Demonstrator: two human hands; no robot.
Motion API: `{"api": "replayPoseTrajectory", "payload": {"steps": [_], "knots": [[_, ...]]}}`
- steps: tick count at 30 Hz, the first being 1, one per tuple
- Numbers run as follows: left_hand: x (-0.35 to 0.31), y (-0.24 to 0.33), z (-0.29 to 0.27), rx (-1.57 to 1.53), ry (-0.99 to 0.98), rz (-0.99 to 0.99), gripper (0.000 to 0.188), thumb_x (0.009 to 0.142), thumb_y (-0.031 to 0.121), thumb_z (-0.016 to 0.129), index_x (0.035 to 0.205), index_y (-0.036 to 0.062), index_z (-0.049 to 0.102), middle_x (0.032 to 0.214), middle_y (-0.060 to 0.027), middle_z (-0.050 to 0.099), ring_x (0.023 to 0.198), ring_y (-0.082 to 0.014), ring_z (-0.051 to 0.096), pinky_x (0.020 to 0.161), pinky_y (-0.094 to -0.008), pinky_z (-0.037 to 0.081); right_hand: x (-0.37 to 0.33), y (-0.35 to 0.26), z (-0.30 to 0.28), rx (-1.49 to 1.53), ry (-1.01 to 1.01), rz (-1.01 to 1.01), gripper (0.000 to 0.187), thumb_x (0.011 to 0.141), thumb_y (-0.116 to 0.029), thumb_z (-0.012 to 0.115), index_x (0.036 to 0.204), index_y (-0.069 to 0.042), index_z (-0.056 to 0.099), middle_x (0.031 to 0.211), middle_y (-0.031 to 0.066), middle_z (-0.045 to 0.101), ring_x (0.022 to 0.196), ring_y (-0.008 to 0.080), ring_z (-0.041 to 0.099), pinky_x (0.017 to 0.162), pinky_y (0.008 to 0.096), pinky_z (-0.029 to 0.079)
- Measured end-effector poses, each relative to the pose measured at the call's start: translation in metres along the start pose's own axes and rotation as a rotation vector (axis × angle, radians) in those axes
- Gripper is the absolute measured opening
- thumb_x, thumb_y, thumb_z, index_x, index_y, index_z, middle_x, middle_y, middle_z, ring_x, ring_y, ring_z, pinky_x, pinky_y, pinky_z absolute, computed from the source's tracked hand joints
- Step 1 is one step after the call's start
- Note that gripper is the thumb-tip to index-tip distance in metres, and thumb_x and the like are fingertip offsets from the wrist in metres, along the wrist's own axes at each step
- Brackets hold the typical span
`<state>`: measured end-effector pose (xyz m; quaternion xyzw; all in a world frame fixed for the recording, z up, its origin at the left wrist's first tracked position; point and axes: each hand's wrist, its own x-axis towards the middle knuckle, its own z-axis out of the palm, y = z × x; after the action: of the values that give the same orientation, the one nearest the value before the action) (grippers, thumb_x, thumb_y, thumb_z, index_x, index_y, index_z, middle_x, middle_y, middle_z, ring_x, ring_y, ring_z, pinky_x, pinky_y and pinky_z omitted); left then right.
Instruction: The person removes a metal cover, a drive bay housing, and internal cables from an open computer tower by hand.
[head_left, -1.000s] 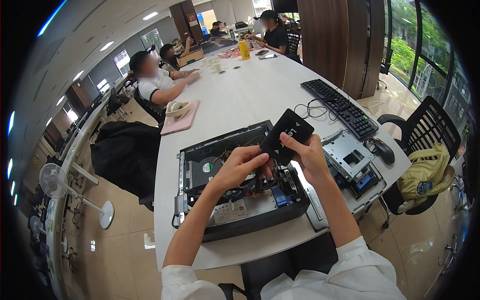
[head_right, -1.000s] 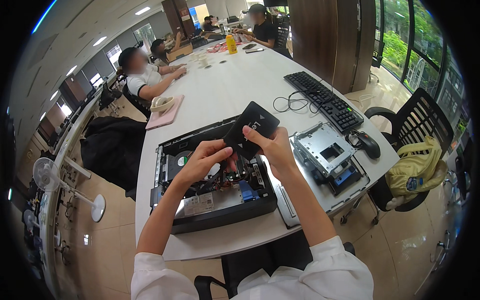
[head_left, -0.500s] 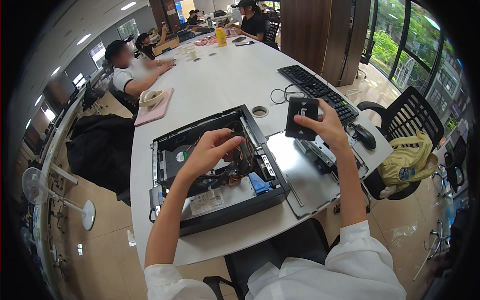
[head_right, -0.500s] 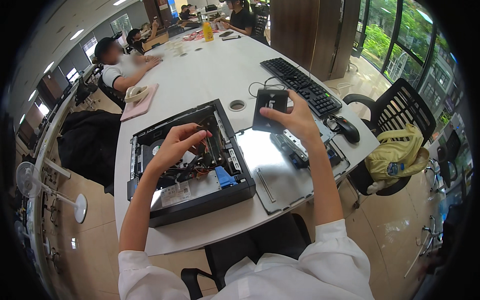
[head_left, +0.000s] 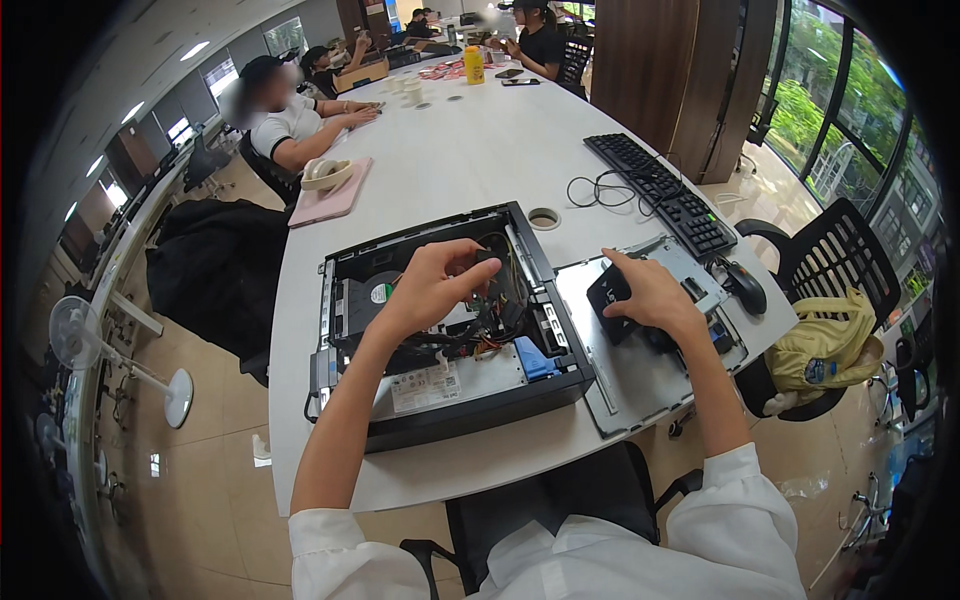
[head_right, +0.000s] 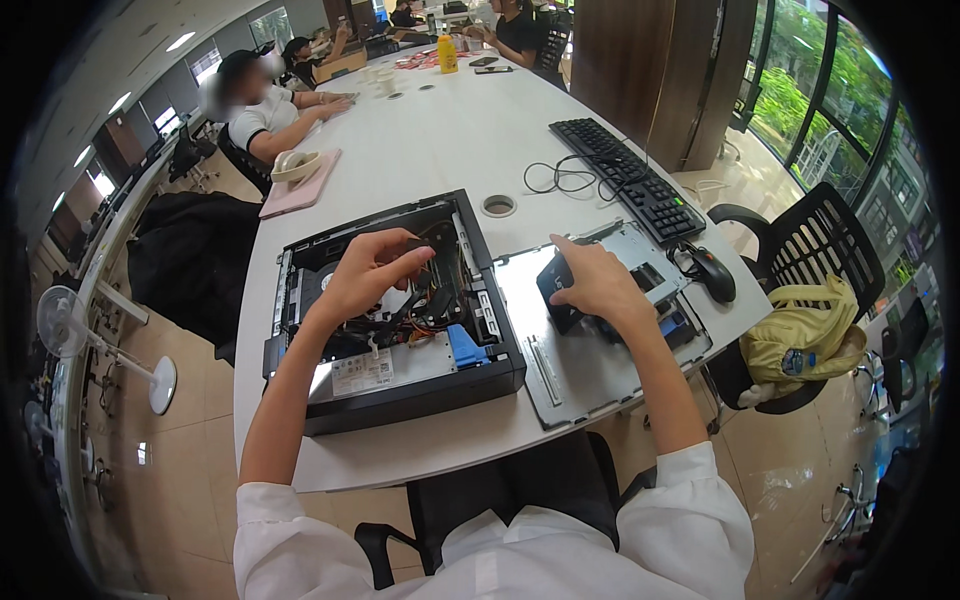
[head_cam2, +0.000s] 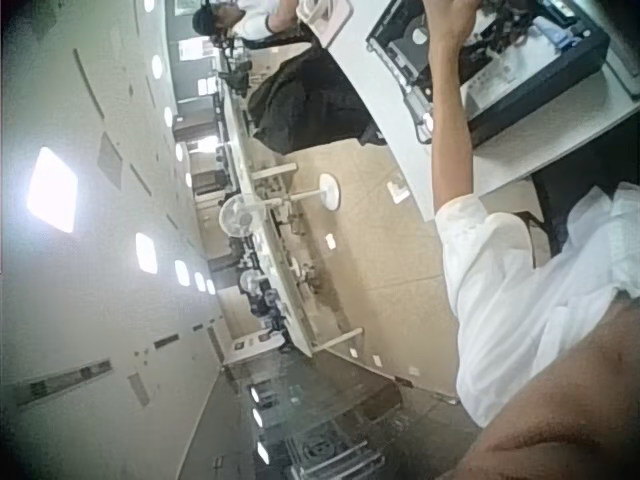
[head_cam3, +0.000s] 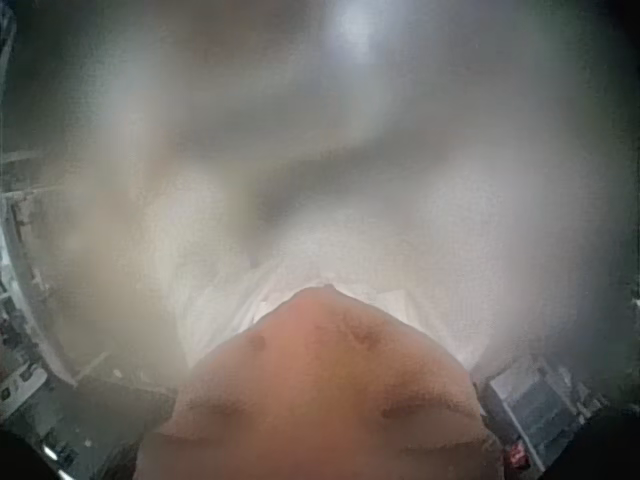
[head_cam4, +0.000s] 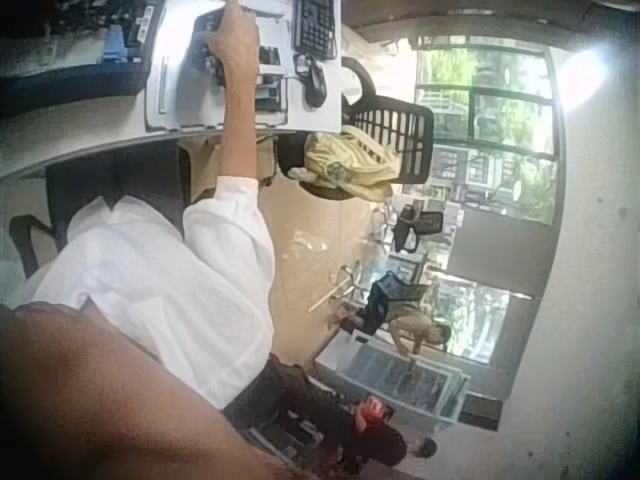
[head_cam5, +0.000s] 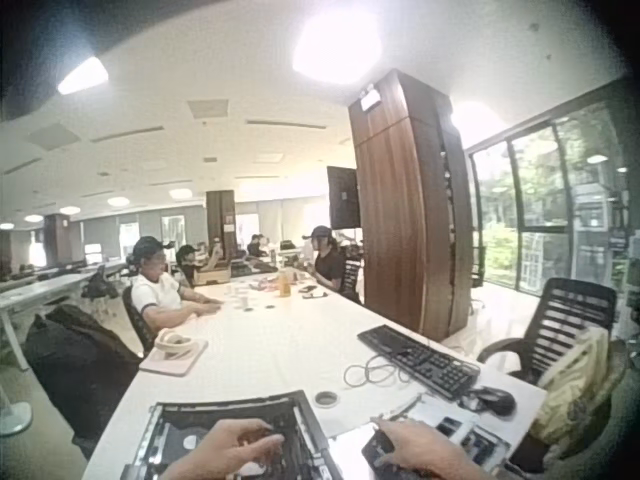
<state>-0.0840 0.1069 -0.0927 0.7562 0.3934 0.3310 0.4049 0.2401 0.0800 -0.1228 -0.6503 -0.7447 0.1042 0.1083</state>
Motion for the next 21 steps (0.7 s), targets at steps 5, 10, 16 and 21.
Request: {"api": "replayPoseTrajectory", "payload": {"steps": [5, 10, 16, 21], "knots": [[0.0, 0.0, -0.003, 0.03, 0.01, 0.005, 0.029, 0.099, 0.025, 0.068, 0.103, -0.0033, 0.071, 0.077, -0.0048, 0.071, 0.07, -0.0078, 0.064, 0.066, -0.0258, 0.051, -0.011, -0.016, 0.004, -0.057, 0.102, -0.05, 0.056, 0.083, -0.011, 0.078, 0.136, -0.009, 0.06, 0.126, 0.018, 0.064, 0.112, 0.037, 0.064, 0.098, 0.0434, 0.053], [0.0, 0.001, -0.004, 0.035, 0.015, -0.006, 0.03, 0.099, 0.027, 0.068, 0.104, -0.002, 0.071, 0.078, -0.0045, 0.071, 0.071, -0.0083, 0.064, 0.067, -0.027, 0.051, -0.009, -0.015, 0.013, -0.039, 0.395, -0.224, 0.028, 0.087, -0.003, 0.071, 0.115, -0.005, 0.074, 0.12, 0.0166, 0.068, 0.106, 0.0347, 0.067, 0.093, 0.0431, 0.054], [-0.001, 0.004, -0.003, 0.023, -0.103, 0.057, 0.037, 0.102, 0.035, 0.064, 0.128, 0.01, 0.072, 0.105, -0.0038, 0.067, 0.091, -0.0096, 0.063, 0.077, -0.0264, 0.051, -0.01, -0.073, -0.006, 0.614, 0.47, -0.417, 0.024, 0.093, -0.012, 0.071, 0.114, -0.002, 0.074, 0.098, 0.0151, 0.077, 0.086, 0.025, 0.073, 0.082, 0.0338, 0.056], [-0.005, 0.005, -0.007, -0.032, -0.108, 0.131, 0.045, 0.102, 0.034, 0.063, 0.14, 0.01, 0.064, 0.131, -0.0079, 0.056, 0.127, -0.018, 0.053, 0.104, -0.0313, 0.045, -0.002, -0.114, -0.005, 0.901, -0.013, -0.37, 0.03, 0.093, -0.021, 0.074, 0.111, 0.002, 0.073, 0.096, 0.0134, 0.077, 0.089, 0.017, 0.073, 0.081, 0.0309, 0.056]]}}
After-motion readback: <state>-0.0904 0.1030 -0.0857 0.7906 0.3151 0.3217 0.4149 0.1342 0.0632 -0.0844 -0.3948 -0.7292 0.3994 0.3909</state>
